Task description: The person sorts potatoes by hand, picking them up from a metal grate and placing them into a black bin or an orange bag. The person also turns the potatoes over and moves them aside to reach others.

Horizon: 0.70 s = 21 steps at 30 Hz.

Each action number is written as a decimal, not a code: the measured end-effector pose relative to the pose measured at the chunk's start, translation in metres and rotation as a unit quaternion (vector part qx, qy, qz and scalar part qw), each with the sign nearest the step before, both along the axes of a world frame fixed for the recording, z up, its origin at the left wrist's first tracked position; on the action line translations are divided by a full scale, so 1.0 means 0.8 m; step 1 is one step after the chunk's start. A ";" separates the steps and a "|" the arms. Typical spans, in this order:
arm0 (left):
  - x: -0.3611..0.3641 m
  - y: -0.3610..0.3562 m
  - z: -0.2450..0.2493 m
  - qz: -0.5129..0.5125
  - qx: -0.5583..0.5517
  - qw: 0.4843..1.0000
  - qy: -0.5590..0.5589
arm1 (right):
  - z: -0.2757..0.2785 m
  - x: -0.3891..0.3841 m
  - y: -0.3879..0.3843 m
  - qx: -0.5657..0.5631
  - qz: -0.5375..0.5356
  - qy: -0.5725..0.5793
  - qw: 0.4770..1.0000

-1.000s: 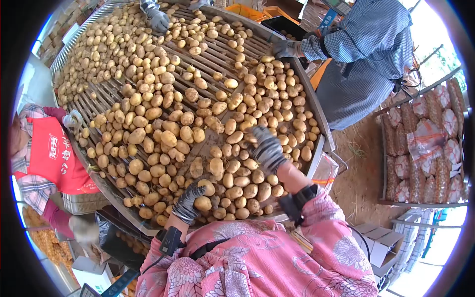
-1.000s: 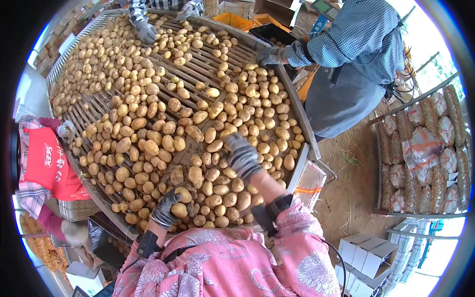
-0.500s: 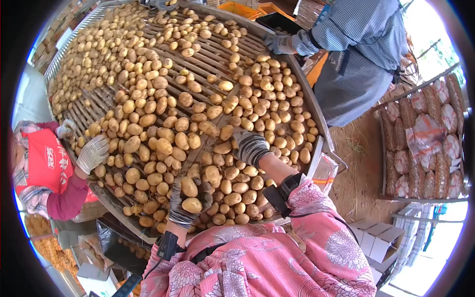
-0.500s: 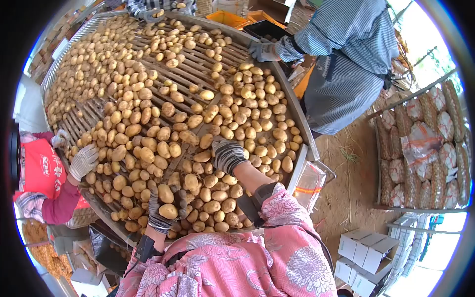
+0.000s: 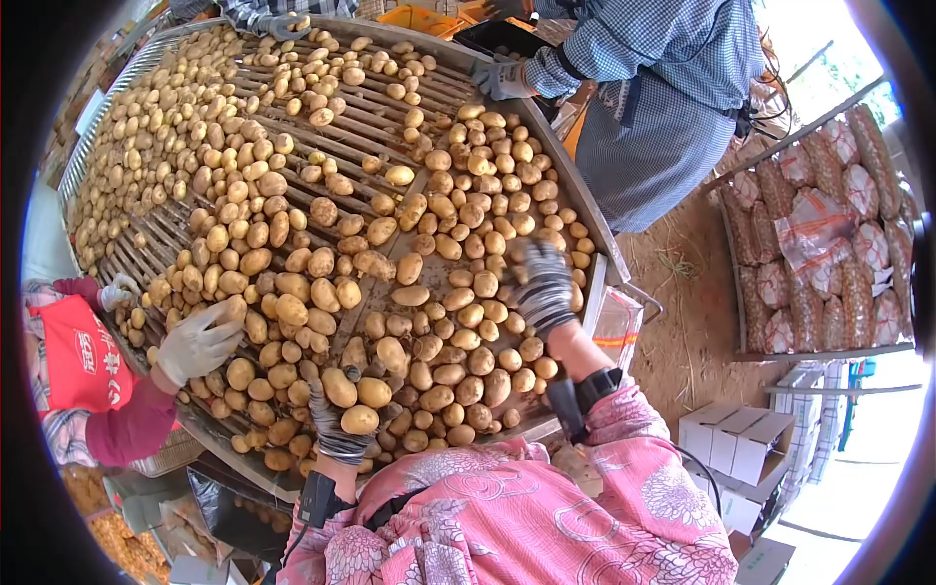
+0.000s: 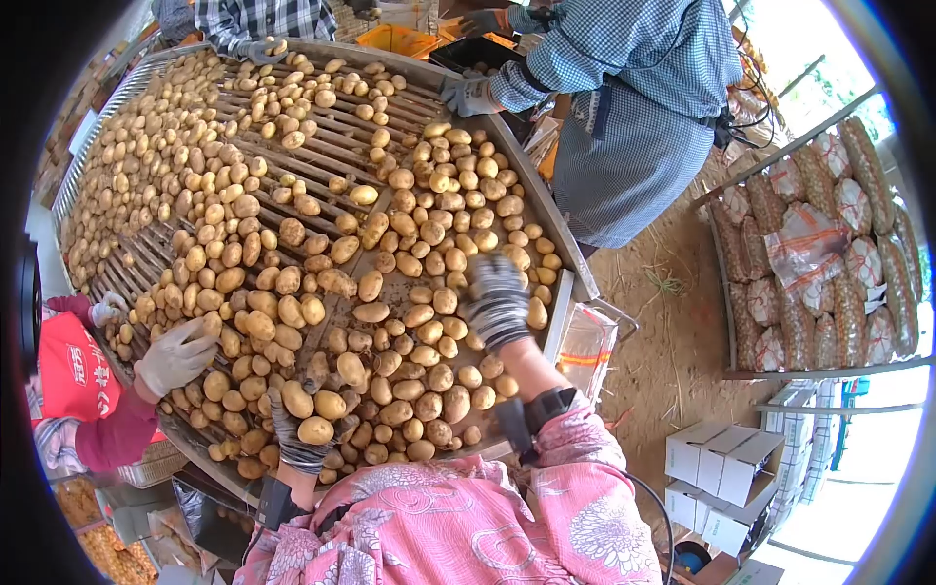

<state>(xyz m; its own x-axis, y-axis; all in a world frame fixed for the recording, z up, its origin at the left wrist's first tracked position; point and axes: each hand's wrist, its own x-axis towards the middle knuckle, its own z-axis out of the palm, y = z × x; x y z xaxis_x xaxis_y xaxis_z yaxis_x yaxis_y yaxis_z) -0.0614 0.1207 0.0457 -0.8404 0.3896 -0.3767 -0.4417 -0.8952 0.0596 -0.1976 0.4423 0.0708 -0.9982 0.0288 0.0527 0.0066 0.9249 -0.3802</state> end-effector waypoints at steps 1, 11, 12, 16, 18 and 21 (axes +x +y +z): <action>0.002 0.000 0.001 0.002 -0.006 1.000 -0.001 | -0.019 0.001 0.023 0.079 -0.055 0.022 0.995; 0.007 0.004 0.004 0.002 -0.057 0.998 -0.005 | -0.010 0.102 -0.038 0.059 0.134 -0.185 0.972; 0.008 0.004 0.003 0.002 -0.060 0.998 -0.006 | -0.023 0.095 -0.020 0.048 0.139 -0.174 0.974; 0.009 0.007 0.005 0.007 -0.071 0.997 -0.004 | -0.045 0.044 0.071 -0.002 -0.045 -0.044 0.998; 0.011 0.007 0.006 0.009 -0.076 0.997 -0.004 | -0.029 0.013 0.081 0.103 -0.057 -0.077 0.990; 0.013 0.008 0.008 0.018 -0.087 0.996 -0.002 | -0.050 -0.022 0.084 0.110 -0.048 -0.135 0.984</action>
